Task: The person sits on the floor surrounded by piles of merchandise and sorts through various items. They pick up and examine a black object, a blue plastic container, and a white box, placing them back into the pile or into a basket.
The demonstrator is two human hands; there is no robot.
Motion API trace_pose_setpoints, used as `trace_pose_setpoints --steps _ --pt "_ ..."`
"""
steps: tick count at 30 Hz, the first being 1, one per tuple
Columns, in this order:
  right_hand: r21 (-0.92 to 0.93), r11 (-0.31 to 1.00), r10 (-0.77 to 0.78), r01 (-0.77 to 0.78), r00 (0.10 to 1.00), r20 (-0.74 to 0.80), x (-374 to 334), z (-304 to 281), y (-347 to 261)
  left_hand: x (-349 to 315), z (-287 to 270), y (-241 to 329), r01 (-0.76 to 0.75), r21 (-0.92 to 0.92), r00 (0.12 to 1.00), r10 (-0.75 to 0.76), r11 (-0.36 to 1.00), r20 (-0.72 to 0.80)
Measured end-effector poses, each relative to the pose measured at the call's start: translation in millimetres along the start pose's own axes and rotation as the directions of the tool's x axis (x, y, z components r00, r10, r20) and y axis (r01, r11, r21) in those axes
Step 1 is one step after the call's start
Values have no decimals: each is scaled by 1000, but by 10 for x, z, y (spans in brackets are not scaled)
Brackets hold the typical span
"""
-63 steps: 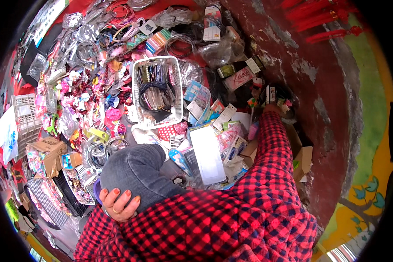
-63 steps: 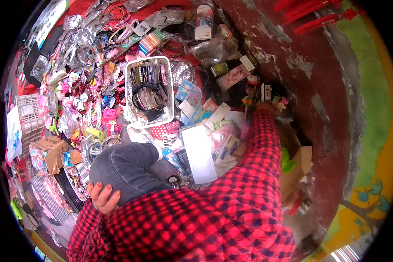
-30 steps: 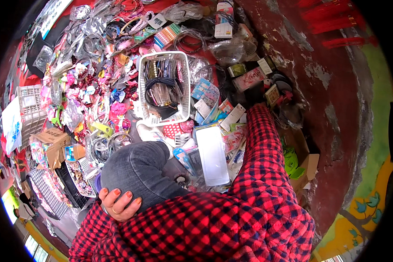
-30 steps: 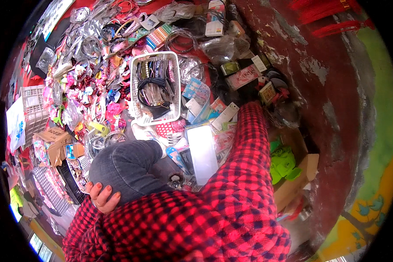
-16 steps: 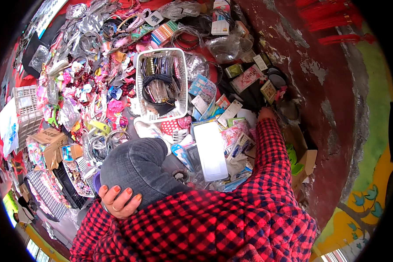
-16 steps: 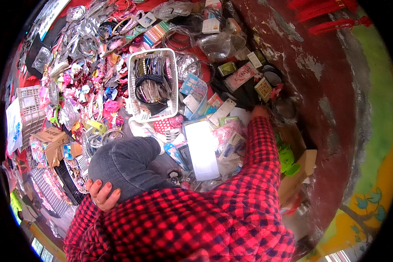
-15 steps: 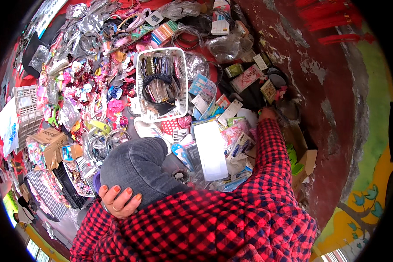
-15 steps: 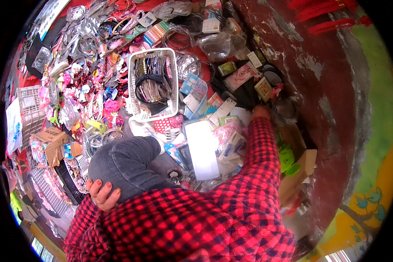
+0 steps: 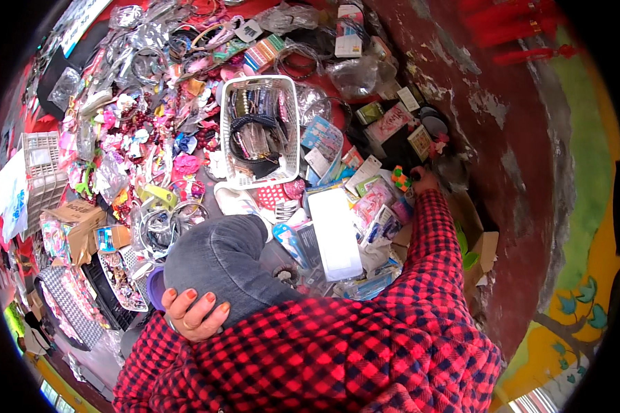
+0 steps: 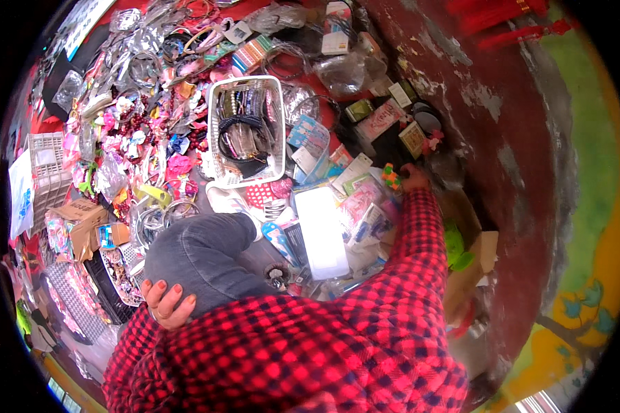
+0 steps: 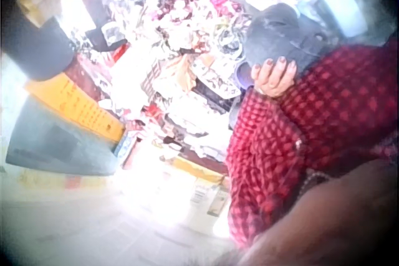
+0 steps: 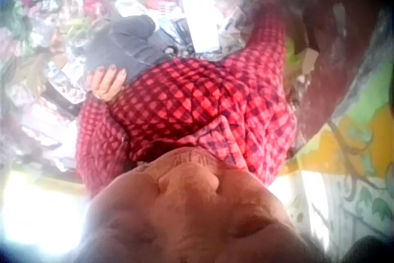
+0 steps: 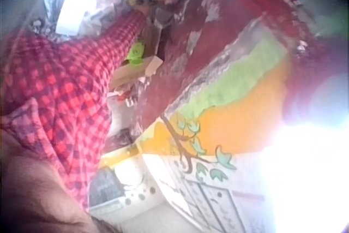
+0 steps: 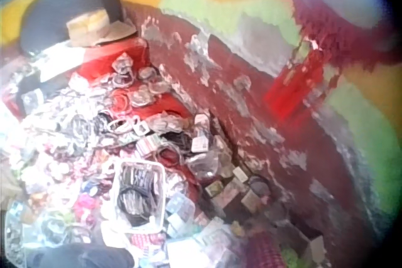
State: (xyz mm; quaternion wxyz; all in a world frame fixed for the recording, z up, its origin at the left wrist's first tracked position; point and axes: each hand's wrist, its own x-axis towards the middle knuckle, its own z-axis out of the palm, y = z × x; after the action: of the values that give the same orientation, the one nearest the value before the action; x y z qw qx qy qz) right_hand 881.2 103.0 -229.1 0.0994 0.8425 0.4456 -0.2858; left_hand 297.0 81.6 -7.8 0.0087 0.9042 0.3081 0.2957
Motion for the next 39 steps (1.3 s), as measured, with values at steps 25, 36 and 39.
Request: trace_pose_setpoints --steps 25,36,39 --pt "403 836 -394 373 918 -32 -299 1387 -2818 -599 -226 -204 73 -28 988 -76 997 -137" --pt "489 719 -522 493 848 -87 -763 1278 -3170 -642 -283 -224 107 -23 986 -109 994 -125" --pt "426 811 -428 401 903 -35 -869 1242 -3212 -648 -260 -206 117 -24 983 -119 993 -140"
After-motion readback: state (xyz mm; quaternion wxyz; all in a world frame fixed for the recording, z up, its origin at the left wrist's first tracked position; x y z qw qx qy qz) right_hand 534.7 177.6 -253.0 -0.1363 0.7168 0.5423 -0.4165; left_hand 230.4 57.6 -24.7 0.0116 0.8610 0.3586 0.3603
